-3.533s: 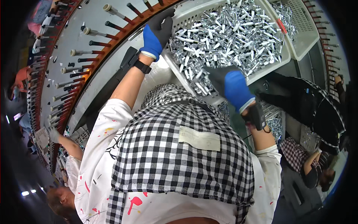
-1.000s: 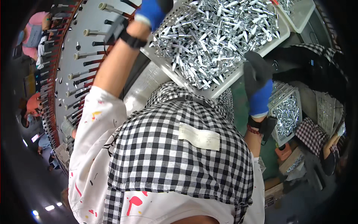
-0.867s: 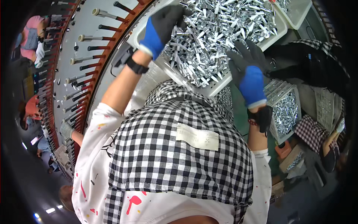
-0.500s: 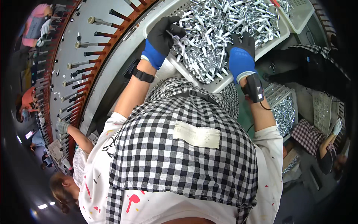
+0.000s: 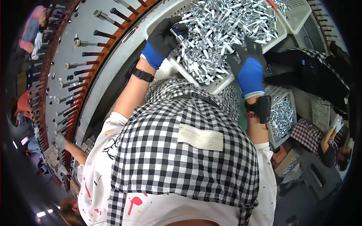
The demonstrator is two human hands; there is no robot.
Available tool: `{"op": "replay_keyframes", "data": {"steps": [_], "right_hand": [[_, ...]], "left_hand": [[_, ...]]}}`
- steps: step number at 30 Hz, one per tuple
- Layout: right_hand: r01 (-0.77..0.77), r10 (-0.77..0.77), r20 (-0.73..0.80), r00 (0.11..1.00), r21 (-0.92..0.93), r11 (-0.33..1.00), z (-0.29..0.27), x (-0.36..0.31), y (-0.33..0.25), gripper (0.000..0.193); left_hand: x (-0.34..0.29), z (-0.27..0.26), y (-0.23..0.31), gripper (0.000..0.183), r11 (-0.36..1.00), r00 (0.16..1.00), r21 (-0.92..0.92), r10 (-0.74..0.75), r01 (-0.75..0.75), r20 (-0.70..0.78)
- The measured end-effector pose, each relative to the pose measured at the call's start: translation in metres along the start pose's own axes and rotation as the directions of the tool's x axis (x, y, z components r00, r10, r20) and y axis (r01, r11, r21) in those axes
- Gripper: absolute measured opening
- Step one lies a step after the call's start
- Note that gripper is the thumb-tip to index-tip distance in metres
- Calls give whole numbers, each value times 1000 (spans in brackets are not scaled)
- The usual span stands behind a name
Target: Sorting and inspecting small metal components in a manufacturing facility.
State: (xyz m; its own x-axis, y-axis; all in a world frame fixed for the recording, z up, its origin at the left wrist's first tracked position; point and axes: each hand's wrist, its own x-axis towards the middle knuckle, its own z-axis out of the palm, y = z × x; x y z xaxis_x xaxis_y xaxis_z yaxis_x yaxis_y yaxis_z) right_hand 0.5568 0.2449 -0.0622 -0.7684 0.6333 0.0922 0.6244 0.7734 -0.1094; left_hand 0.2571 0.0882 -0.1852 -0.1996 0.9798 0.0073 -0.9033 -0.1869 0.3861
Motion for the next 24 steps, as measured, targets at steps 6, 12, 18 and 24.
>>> {"op": "replay_keyframes", "data": {"steps": [6,12,18,24], "right_hand": [[-18,37,-109,993,165,986,-6,7,-18,39],[-158,166,21,986,452,878,15,7,-25,38],[-225,3,339,941,619,753,42,-22,-70,31],[188,-212,123,969,186,965,89,-12,-75,20]], "left_hand": [[-1,-1,-2,52,989,998,139,55,-50,-37],[-2,15,-2,52,984,988,171,71,-47,-138],[0,12,-6,51,984,998,-173,26,-35,-57],[3,28,-2,53,959,997,-281,12,-34,-81]]}}
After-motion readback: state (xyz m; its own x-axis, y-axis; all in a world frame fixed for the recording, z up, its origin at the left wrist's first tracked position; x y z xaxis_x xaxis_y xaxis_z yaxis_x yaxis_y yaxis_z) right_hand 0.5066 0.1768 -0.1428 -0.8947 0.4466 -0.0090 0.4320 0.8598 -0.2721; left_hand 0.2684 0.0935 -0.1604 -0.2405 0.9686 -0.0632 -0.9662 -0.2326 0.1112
